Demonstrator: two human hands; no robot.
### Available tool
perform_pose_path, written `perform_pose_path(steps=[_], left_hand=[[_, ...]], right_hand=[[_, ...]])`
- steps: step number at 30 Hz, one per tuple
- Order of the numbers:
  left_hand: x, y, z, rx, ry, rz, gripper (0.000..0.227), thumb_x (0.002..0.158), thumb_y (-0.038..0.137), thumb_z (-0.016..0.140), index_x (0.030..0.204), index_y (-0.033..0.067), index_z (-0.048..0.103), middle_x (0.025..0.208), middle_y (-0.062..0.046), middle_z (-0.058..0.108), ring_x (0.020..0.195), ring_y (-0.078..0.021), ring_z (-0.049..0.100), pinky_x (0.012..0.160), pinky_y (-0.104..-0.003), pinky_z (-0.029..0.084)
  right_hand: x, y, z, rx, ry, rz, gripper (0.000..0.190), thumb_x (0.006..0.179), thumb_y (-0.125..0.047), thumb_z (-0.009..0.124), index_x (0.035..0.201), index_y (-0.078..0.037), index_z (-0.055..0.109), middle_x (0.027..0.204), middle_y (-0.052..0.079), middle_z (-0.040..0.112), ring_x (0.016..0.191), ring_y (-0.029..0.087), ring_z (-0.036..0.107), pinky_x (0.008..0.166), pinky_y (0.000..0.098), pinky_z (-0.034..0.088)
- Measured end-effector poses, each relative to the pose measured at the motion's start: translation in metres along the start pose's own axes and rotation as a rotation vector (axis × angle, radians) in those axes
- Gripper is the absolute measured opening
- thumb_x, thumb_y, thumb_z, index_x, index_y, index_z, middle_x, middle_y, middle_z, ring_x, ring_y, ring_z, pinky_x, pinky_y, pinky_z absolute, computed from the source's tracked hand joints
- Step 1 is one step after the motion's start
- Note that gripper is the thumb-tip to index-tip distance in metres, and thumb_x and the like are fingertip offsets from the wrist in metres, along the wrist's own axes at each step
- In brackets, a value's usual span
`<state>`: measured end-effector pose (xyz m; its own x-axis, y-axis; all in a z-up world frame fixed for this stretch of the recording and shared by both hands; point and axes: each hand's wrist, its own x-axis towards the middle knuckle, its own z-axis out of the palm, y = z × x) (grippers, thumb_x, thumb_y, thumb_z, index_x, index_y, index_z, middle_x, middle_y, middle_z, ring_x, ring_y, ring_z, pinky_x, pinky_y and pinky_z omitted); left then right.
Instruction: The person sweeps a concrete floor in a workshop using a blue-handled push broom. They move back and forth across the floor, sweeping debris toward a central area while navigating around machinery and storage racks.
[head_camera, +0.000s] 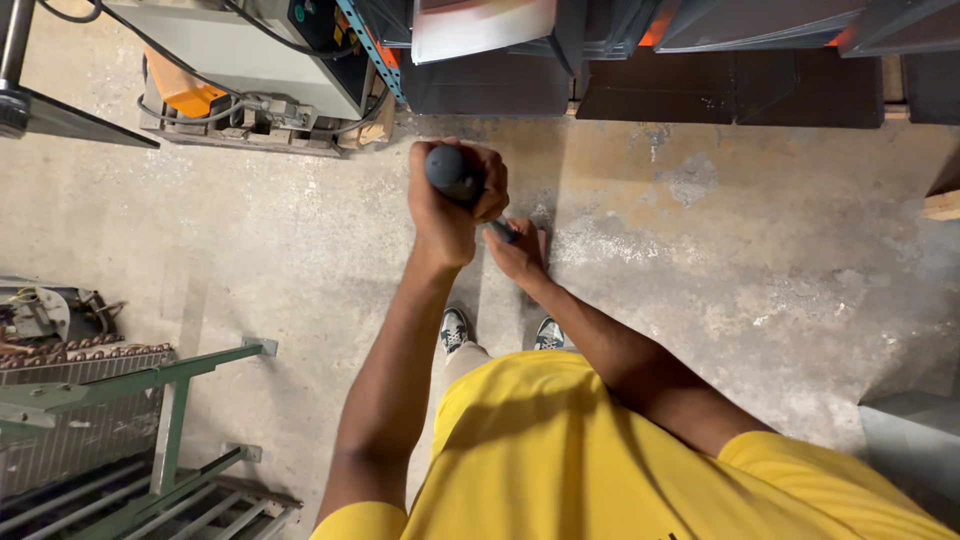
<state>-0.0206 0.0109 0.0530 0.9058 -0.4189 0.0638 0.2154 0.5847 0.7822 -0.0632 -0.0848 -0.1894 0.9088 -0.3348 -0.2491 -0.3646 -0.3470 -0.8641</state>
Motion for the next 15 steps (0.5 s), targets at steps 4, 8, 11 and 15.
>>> perform_pose_path(steps=[4, 8, 11, 15], left_hand=[[-0.012, 0.012, -0.022, -0.089, 0.106, -0.023, 0.058, 0.089, 0.056, 0.033, 0.057, 0.0085, 0.042, 0.044, -0.003, 0.019, 0.034, -0.0147, 0.023, 0.036, -0.026, 0.018], [-0.022, 0.0, -0.067, -0.158, 0.249, 0.162, 0.059, 0.091, 0.053, 0.036, 0.055, 0.0069, 0.046, 0.04, -0.004, 0.023, 0.033, -0.0177, 0.023, 0.035, -0.028, 0.018], [-0.023, -0.037, -0.108, -0.164, 0.277, 0.274, 0.057, 0.093, 0.051, 0.036, 0.056, 0.0089, 0.048, 0.043, -0.004, 0.027, 0.039, -0.0207, 0.028, 0.042, -0.033, 0.022], [-0.022, -0.097, -0.162, -0.125, 0.252, 0.379, 0.06, 0.095, 0.047, 0.032, 0.05, 0.0105, 0.045, 0.047, -0.009, 0.035, 0.046, -0.0251, 0.034, 0.053, -0.036, 0.029]], right_hand=[[-0.014, -0.038, -0.017, 0.072, -0.096, 0.013, 0.04, 0.078, -0.037, 0.079, 0.054, -0.018, 0.052, 0.046, -0.001, 0.054, 0.052, 0.017, 0.063, 0.054, 0.0253, 0.043], [0.041, 0.031, 0.018, -0.055, -0.154, -0.106, 0.035, 0.082, -0.03, 0.069, 0.054, -0.009, 0.066, 0.05, 0.014, 0.056, 0.061, 0.018, 0.063, 0.055, 0.0373, 0.045], [0.078, 0.049, 0.005, -0.103, -0.237, -0.207, 0.029, 0.078, -0.028, 0.067, 0.058, -0.007, 0.065, 0.055, 0.015, 0.06, 0.064, 0.021, 0.063, 0.058, 0.0401, 0.046], [0.142, 0.111, 0.012, -0.256, -0.341, -0.444, 0.014, 0.073, -0.013, 0.07, 0.065, -0.002, 0.065, 0.066, 0.025, 0.066, 0.073, 0.041, 0.07, 0.065, 0.0467, 0.052]])
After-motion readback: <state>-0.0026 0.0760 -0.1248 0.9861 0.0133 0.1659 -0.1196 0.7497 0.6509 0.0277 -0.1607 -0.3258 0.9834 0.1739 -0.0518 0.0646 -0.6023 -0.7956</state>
